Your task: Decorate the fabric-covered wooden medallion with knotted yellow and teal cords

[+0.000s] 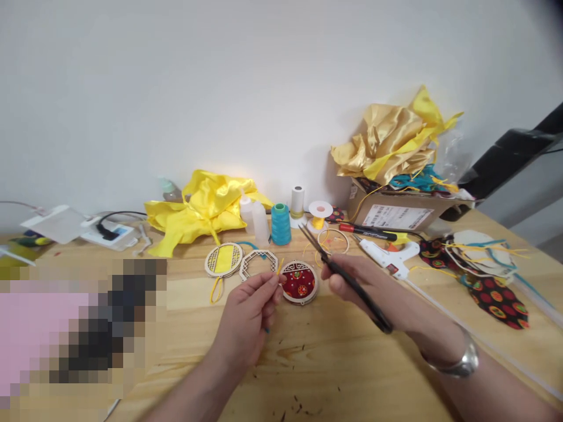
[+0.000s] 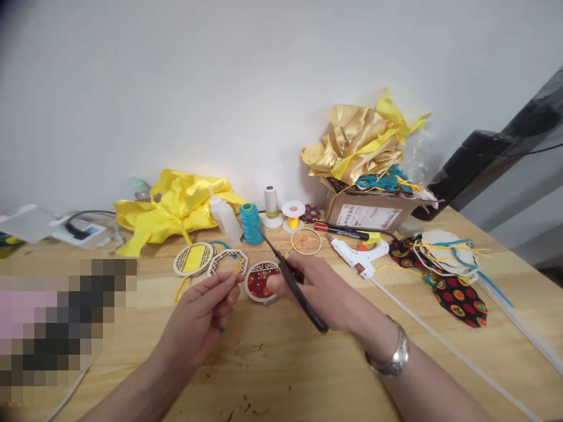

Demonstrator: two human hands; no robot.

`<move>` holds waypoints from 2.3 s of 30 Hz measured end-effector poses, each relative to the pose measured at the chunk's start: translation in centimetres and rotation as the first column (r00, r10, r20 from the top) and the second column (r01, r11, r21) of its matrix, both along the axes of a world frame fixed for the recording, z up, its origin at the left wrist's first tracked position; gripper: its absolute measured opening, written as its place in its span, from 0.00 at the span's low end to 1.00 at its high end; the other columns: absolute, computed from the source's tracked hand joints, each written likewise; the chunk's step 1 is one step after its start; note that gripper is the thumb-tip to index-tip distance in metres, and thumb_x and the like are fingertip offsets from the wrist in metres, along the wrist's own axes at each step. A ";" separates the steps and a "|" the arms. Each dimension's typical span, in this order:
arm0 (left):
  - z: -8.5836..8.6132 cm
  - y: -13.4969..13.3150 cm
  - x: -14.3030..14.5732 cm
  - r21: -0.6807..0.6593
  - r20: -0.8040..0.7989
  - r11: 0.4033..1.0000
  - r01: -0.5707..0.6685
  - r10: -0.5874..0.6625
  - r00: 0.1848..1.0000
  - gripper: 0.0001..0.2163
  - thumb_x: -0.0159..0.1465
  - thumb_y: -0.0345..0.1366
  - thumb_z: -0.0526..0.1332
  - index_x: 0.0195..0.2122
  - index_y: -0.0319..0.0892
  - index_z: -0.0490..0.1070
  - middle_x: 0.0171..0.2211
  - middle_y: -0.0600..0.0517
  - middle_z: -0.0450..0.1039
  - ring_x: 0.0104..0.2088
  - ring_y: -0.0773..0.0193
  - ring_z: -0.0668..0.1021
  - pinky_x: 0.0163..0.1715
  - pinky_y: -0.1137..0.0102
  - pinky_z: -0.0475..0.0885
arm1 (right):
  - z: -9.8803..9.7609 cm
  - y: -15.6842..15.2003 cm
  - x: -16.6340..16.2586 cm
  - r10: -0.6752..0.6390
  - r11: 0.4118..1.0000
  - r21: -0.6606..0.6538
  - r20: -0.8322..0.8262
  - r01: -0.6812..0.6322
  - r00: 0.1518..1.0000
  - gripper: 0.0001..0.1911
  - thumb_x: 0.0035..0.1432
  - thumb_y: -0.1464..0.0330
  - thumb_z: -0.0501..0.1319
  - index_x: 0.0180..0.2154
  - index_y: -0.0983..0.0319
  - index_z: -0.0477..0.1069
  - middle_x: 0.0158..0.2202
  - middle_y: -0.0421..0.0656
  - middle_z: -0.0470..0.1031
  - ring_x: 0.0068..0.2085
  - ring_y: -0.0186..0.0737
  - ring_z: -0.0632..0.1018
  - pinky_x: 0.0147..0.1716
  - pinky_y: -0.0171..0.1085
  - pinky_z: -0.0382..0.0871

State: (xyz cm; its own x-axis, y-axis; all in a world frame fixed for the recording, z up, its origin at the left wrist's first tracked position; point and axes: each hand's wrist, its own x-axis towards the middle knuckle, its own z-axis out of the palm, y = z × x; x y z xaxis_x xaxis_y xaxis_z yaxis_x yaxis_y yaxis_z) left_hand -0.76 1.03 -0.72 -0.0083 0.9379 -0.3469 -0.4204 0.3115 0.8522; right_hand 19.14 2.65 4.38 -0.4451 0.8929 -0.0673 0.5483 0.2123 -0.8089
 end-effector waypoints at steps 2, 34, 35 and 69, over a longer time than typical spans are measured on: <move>0.0 0.0 0.0 0.006 0.014 1.000 -0.013 0.013 1.000 0.08 0.53 0.36 0.66 0.30 0.36 0.75 0.17 0.58 0.63 0.15 0.80 0.55 0.13 0.82 0.48 | -1.0 -0.2 0.0 0.015 1.000 -0.027 0.079 -0.013 0.997 0.18 0.58 0.54 0.54 0.29 0.62 0.64 0.25 0.38 0.64 0.26 0.33 0.63 0.24 0.32 0.57; -0.2 -1.1 0.6 0.038 -0.253 0.984 0.173 -0.158 0.955 0.08 0.56 0.40 0.63 0.29 0.40 0.75 0.18 0.57 0.64 0.17 0.76 0.58 0.15 0.79 0.47 | -1.9 -1.0 0.0 0.114 0.993 -0.053 0.221 -0.105 0.969 0.18 0.51 0.54 0.61 0.25 0.63 0.70 0.21 0.36 0.63 0.24 0.31 0.62 0.22 0.31 0.49; -0.2 -1.1 0.6 0.043 -0.253 0.983 0.176 -0.160 0.954 0.08 0.56 0.40 0.63 0.29 0.40 0.75 0.18 0.57 0.63 0.17 0.76 0.58 0.15 0.79 0.48 | -1.9 -1.0 0.0 0.113 0.993 -0.057 0.216 -0.103 0.970 0.17 0.51 0.54 0.61 0.25 0.63 0.70 0.22 0.36 0.64 0.24 0.31 0.62 0.22 0.31 0.49; -0.2 -1.0 0.3 0.063 -0.248 0.983 0.175 -0.154 0.956 0.07 0.57 0.38 0.63 0.30 0.39 0.74 0.18 0.58 0.63 0.17 0.77 0.58 0.15 0.79 0.48 | -1.9 -0.9 0.0 0.127 0.990 -0.086 0.141 -0.116 0.982 0.14 0.53 0.59 0.61 0.27 0.62 0.75 0.21 0.36 0.66 0.25 0.30 0.61 0.21 0.30 0.48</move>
